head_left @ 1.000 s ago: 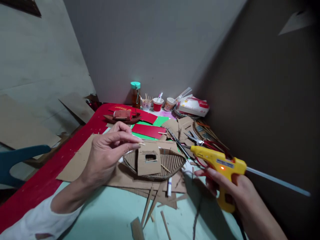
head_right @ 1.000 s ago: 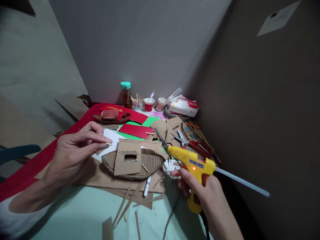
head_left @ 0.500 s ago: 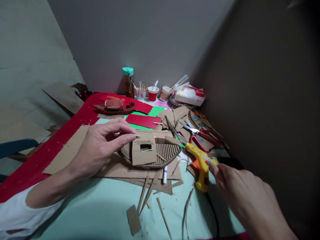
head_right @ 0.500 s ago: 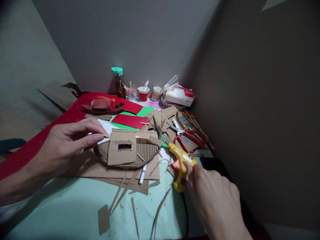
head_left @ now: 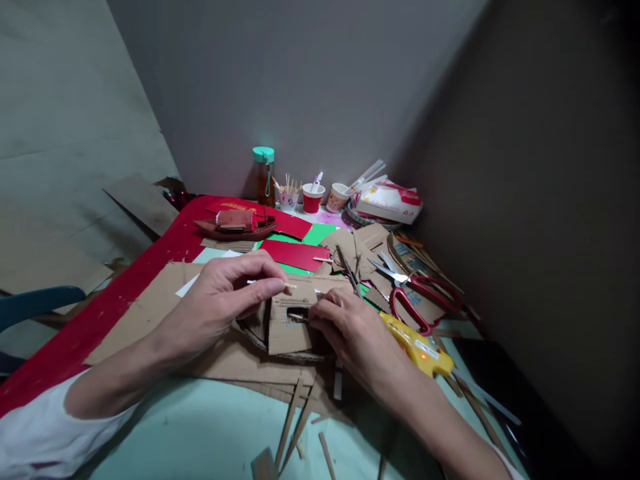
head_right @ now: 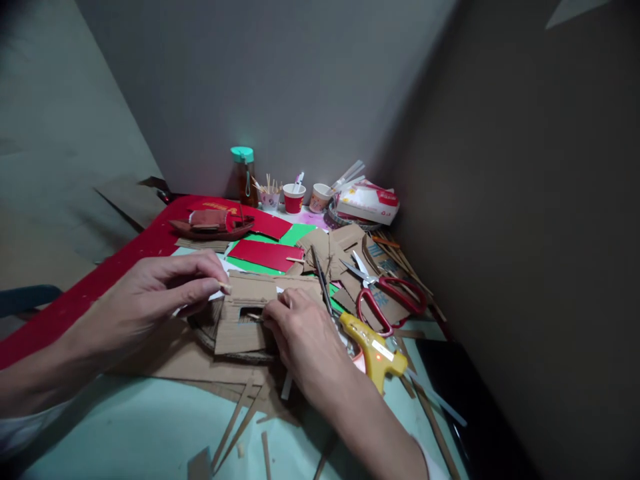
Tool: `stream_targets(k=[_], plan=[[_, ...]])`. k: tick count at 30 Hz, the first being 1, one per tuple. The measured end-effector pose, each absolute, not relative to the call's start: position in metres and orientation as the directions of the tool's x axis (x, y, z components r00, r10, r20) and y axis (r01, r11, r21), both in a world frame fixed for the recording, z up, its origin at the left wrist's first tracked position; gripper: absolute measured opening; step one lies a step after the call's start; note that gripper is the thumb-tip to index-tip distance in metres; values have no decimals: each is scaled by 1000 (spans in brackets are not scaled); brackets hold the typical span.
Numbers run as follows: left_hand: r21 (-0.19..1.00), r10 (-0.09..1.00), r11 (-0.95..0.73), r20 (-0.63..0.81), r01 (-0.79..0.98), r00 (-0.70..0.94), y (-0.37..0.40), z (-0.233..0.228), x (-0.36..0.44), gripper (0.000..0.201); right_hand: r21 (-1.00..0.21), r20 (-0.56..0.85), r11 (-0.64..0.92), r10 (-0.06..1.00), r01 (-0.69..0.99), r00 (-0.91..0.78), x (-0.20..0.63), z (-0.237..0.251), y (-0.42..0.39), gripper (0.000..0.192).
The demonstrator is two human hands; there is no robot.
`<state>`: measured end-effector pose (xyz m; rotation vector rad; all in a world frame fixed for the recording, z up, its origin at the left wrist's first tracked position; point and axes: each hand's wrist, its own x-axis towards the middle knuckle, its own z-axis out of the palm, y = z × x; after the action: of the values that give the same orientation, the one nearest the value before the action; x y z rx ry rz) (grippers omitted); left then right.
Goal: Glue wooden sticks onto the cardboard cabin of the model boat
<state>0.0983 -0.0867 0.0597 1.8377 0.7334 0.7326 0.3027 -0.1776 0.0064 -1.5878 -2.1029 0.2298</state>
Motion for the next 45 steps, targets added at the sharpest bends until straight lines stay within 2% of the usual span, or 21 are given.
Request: stream_targets(k=[7, 13, 15, 17, 20, 24, 29, 33, 39, 45], plan=[[953, 730, -275, 122, 126, 672, -86, 57, 95, 24, -332, 316, 303, 928, 893, -198, 295, 2, -175, 17], [965, 755, -234, 105, 117, 647, -84, 45, 89, 22, -297, 381, 292, 909, 909, -167, 293, 4, -181, 17], [973, 751, -215, 109, 86, 652, -84, 43, 89, 21, -386, 412, 293, 903, 875, -121, 296, 13, -187, 14], [977, 734, -206, 113, 61, 670, -85, 42, 88, 20, -556, 420, 308, 906, 772, -60, 300, 26, -192, 15], [958, 674, -272, 127, 85, 728, -88, 45, 88, 23, -774, 313, 298, 947, 558, -71, 307, 42, -197, 20], [904, 579, -407, 142, 133, 803, -93, 52, 87, 22, -895, 207, 252, 966, 367, -157, 311, 47, -200, 21], [794, 447, -597, 213, 112, 869, -96, 60, 89, 25, -919, 164, 234, 959, 316, -233, 308, 48, -204, 25], [725, 375, -682, 229, 100, 898, -99, 60, 87, 26, -891, 183, 263, 954, 369, -237, 306, 49, -207, 23], [790, 446, -579, 103, 200, 889, -101, 49, 82, 24, -858, 234, 305, 948, 414, -214, 303, 49, -208, 22], [818, 485, -528, 68, 229, 872, -103, 47, 81, 27, -840, 256, 329, 941, 430, -221, 299, 49, -208, 21]])
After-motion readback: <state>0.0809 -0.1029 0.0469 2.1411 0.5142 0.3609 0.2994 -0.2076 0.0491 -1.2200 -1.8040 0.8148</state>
